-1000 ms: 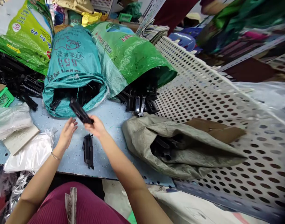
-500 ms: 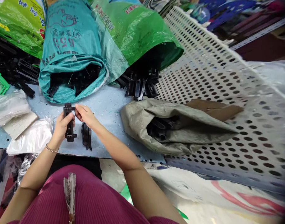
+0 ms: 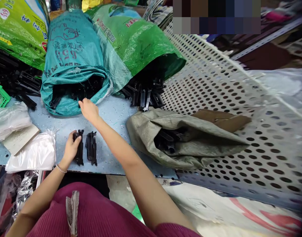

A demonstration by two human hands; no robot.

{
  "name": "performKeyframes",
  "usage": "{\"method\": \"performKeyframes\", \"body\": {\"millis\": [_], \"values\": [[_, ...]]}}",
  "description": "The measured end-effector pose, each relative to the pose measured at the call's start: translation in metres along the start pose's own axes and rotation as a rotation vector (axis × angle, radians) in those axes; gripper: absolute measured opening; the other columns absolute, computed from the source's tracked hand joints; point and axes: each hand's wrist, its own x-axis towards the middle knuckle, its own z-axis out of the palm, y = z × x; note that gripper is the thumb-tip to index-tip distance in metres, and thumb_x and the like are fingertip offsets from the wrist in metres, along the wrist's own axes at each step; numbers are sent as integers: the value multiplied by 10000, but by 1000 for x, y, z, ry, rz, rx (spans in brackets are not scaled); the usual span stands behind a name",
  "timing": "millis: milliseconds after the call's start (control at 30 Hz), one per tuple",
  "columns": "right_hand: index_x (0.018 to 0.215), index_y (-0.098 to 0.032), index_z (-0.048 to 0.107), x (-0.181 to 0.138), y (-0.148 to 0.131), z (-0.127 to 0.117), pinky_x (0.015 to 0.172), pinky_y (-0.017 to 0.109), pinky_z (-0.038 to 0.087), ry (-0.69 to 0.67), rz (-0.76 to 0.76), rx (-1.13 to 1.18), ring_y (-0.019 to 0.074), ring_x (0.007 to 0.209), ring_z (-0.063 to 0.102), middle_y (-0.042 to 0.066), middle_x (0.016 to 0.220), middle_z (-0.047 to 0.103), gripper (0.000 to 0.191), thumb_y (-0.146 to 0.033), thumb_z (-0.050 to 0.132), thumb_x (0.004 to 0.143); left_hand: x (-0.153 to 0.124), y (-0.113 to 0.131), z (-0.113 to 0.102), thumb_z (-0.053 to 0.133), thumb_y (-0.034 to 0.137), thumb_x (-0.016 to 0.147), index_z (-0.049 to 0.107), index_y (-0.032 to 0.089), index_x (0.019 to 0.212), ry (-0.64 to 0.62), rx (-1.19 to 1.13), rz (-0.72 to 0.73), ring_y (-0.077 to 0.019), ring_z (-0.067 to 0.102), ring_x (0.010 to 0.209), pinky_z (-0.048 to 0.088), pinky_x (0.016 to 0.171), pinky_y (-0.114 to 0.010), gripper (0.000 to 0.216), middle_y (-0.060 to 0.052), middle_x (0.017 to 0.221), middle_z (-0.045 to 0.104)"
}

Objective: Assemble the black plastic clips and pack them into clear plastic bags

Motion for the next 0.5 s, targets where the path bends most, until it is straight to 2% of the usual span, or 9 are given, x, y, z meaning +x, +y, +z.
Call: {"method": "performKeyframes", "body": {"millis": [67, 133, 233, 300, 367, 433, 500], "values": [[1265, -68, 529, 46, -5, 4, 954, 420, 459, -77, 196, -18, 359, 1181, 646, 277, 1254, 666, 438, -444, 426, 1066, -10, -13, 10, 599, 354, 915, 593, 183, 1314, 14, 147, 126, -308, 479, 1415, 348, 1212, -516, 434, -165, 1454, 553], [1294, -22, 510, 73, -5, 7, 954, 439, 474, -139, 284, -1, 376, 1175, 657, 304, 1233, 678, 474, -423, 471, 1044, -14, -18, 13, 584, 326, 920, 578, 182, 1358, -10, 214, 202, -313, 407, 1470, 304, 1240, -534, 461, -177, 1521, 483], [1262, -51, 553, 74, 1, 5, 877, 395, 506, -147, 281, 30, 340, 1097, 697, 263, 1179, 717, 411, -374, 428, 1042, -5, -12, 1, 571, 353, 946, 573, 196, 1362, -43, 188, 234, -302, 478, 1410, 331, 1225, -544, 445, -168, 1453, 538], [1212, -110, 593, 48, 7, 4, 848, 349, 504, -144, 255, 49, 303, 1061, 709, 195, 1130, 747, 348, -357, 428, 1031, 11, 2, -11, 577, 404, 957, 572, 210, 1344, -23, 78, 219, -287, 532, 1357, 377, 1197, -519, 433, -159, 1423, 554], [1196, -156, 602, 3, 9, 6, 822, 322, 491, -126, 173, 51, 281, 1016, 715, 134, 1060, 766, 317, -377, 467, 1014, 31, 22, -18, 644, 462, 922, 518, 236, 1380, 34, -98, 157, -274, 556, 1332, 441, 1145, -471, 527, -151, 1458, 522], [1212, -167, 590, -52, 8, 11, 768, 319, 474, -96, -24, 26, 274, 909, 722, 117, 983, 769, 337, -416, 490, 1007, 48, 43, -20, 750, 501, 835, 458, 254, 1406, 103, -270, 61, -253, 616, 1240, 524, 1030, -401, 688, -139, 1419, 544], [1103, -188, 620, -99, 7, 13, 721, 300, 449, -160, -276, 62, 242, 825, 711, 97, 929, 764, 285, -429, 503, 1007, 57, 63, -18, 810, 513, 764, 501, 228, 1323, 105, -378, -31, -200, 687, 987, 572, 825, -311, 700, -101, 1207, 641]]}}
